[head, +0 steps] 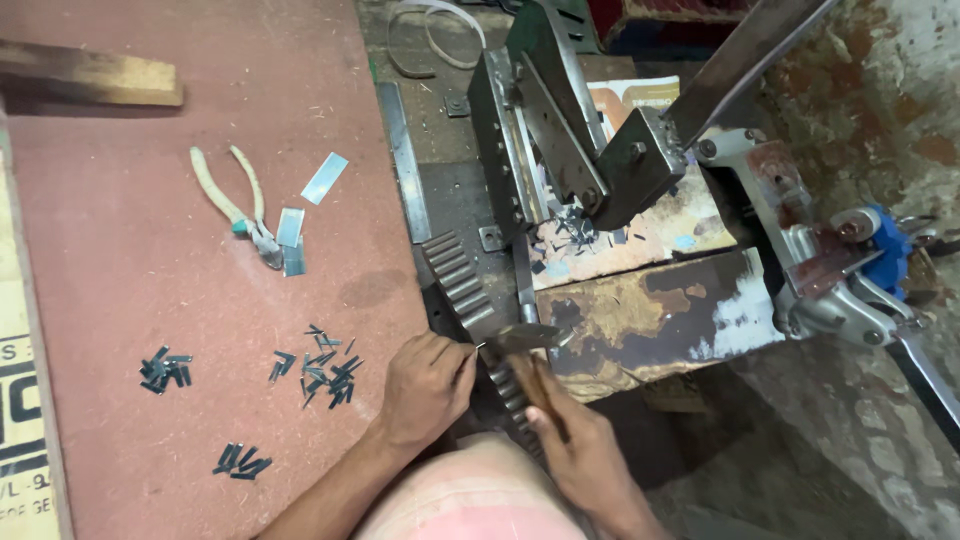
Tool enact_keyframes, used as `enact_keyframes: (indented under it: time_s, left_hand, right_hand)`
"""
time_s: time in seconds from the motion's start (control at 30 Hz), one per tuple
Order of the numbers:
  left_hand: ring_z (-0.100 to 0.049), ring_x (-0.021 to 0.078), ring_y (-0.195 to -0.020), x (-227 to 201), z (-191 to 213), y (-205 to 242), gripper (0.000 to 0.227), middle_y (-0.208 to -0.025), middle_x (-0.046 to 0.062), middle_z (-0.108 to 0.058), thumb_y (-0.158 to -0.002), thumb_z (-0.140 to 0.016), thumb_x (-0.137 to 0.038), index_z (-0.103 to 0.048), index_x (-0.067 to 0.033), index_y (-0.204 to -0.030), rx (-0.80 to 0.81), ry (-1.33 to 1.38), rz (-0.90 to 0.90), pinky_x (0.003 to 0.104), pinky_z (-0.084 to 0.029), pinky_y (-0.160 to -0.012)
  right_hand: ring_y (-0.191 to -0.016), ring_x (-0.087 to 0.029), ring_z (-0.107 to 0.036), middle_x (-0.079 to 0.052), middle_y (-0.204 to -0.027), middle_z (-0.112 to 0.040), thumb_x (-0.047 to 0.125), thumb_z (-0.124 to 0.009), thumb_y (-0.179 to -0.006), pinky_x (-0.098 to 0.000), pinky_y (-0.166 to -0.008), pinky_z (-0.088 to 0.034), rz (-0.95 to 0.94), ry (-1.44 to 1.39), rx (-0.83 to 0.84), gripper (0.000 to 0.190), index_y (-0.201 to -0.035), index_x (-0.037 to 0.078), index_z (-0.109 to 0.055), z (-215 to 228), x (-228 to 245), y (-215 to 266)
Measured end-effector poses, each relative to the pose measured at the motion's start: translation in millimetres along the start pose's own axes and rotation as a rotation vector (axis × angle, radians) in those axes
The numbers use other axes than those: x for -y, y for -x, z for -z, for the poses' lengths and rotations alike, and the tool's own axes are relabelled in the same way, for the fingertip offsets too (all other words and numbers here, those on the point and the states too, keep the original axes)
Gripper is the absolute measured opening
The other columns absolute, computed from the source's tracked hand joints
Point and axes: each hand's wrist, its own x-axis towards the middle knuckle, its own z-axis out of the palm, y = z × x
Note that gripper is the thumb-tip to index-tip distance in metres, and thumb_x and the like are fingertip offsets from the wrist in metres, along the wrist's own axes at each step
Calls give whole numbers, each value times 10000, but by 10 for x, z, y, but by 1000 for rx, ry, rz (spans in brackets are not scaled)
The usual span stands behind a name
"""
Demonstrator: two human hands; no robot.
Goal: The person repeatedly picks small metal pieces from a workbench and hammers them on a metal gear-like tool. After several repetitions, the person switches to a wooden block and hammers the metal pieces onto a white grid-like board.
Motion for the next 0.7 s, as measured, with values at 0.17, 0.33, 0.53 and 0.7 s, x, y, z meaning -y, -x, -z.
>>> enact_keyframes:
  time_s: [0.17, 0.33, 0.53, 0.7]
  left_hand:
    - [-662, 272, -748, 18, 241, 235, 115, -843, 100, -703, -803, -781, -38, -726, -39, -904, -122, 2, 123, 390, -526, -675]
    - [-668, 283, -790, 77, 915, 770, 160, -896, 103, -709, -787, -776, -33, -729, -44, -939, -301, -247, 344, 393, -535, -714]
    - [-666, 266, -881, 89, 1484, 1392, 184, -988, 102, -702, -842, -775, -35, -757, -64, -1022, -516, -462, 595, 374, -540, -757]
    - [-622, 281, -937, 101, 1518, 1552, 183, -966, 76, -685, -799, -794, -40, -775, -82, -976, -475, -562, 560, 412, -498, -824]
  right_hand:
    - [-510, -118, -581, -123, -761, -636, 65, -761, -789, -280, -405, -477, -396, -643, -192, 558, -1313, 11, -575, 227, 52, 53]
    - [-532, -168, -527, -63, -640, -533, 63, -664, -986, -330, -496, -485, 257, -1036, -213, 106, -961, 0, -582, 562, 342, -175]
    - [-480, -123, -447, -29, -575, -457, -13, -594, -1009, -327, -510, -418, 339, -1037, -107, 207, -835, 43, -496, 178, 254, -688]
    - [-505, -104, -451, -45, -581, -481, -12, -571, -1020, -295, -515, -402, 306, -1003, 7, 212, -839, 33, -471, 175, 171, -721]
